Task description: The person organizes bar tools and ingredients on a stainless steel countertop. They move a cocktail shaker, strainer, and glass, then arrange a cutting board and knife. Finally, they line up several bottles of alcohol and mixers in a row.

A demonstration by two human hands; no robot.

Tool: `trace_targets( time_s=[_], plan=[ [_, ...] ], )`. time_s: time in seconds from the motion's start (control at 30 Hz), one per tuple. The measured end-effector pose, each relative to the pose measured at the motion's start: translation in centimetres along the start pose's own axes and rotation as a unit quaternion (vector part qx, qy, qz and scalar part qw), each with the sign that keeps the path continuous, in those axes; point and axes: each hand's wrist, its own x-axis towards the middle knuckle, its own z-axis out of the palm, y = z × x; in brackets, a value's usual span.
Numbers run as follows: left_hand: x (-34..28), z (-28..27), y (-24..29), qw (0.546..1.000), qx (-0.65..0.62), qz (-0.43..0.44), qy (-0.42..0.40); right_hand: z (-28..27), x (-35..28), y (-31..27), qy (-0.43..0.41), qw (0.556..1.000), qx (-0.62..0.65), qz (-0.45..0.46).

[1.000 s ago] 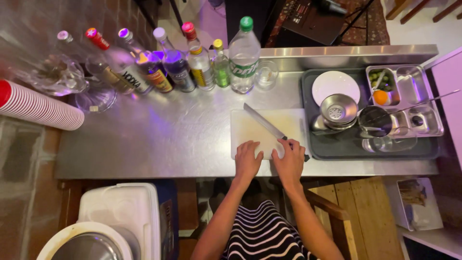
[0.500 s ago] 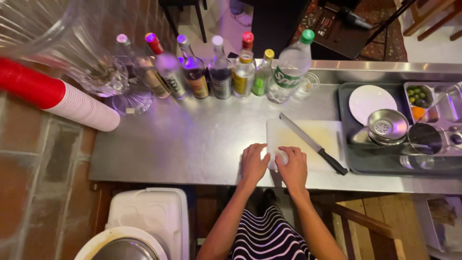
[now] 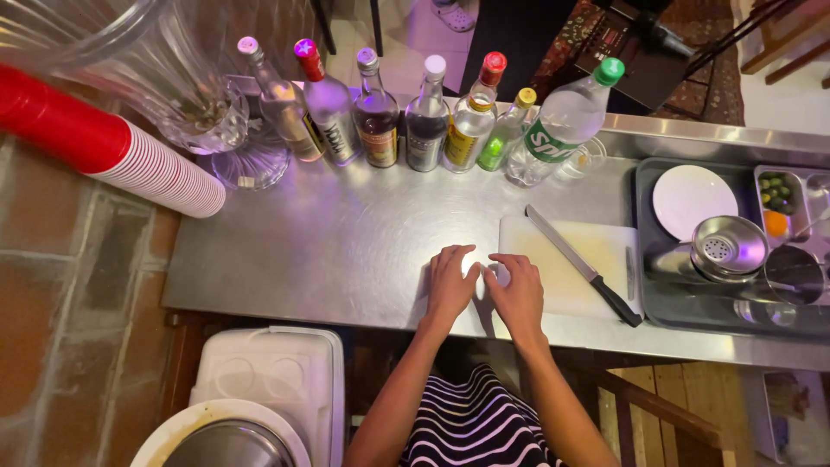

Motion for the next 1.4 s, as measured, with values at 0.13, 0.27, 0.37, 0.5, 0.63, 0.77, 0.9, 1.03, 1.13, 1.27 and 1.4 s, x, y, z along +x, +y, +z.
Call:
trace_targets(
  time_s=[0.13, 0.27, 0.37, 0.5, 0.63, 0.77, 0.9, 1.03, 1.13, 1.27, 1.4],
  plan=[
    [1.0, -0.8, 1.2, 1.0, -0.008, -0.014, 0.009, -0.1, 1.5, -0.5, -0.018, 1.0, 0.024, -0.009],
    [1.8, -1.5, 4.1, 0.999, -0.019, -0.028, 0.005, -1.3, 2.9, -1.1, -0.015, 0.999, 0.045, -0.014],
    [2.7, -0.8, 6.0, 0.999, -0.041, -0.03, 0.005, -2.6, 4.1, -1.2, -0.007, 0.998, 0.068, -0.012],
    [4.3, 0.5, 7.5, 0.999, -0.049, -0.014, 0.014, -3.7, 6.1, -0.4, 0.023, 0.995, 0.09, -0.036],
    [5.4, 0.9, 8.8, 0.999, -0.045, 0.009, 0.012, -4.8, 7.3, 0.5, 0.035, 0.994, 0.094, -0.038],
    [6.4, 1.4, 9.9, 0.998, -0.05, 0.029, 0.018, -5.4, 8.6, 1.8, 0.068, 0.993, 0.098, -0.016],
    [7.4, 2.1, 10.8, 0.997, -0.071, 0.017, -0.015, -5.8, 9.6, 2.8, 0.097, 0.989, 0.109, 0.025],
    [9.0, 5.4, 9.3, 0.995, -0.078, 0.024, -0.06, -5.6, 10.9, 4.6, 0.12, 0.984, 0.099, 0.082],
    [10.0, 7.2, 9.8, 0.993, -0.057, 0.029, -0.101, -5.6, 12.0, 7.1, 0.142, 0.981, 0.089, 0.096],
    [11.3, 10.7, 9.2, 0.989, -0.07, 0.025, -0.128, -5.8, 13.1, 9.9, 0.144, 0.976, 0.09, 0.136],
    [12.5, 14.5, 8.6, 0.979, -0.146, -0.008, -0.139, -6.3, 14.9, 12.0, 0.129, 0.977, 0.107, 0.131]
  ],
)
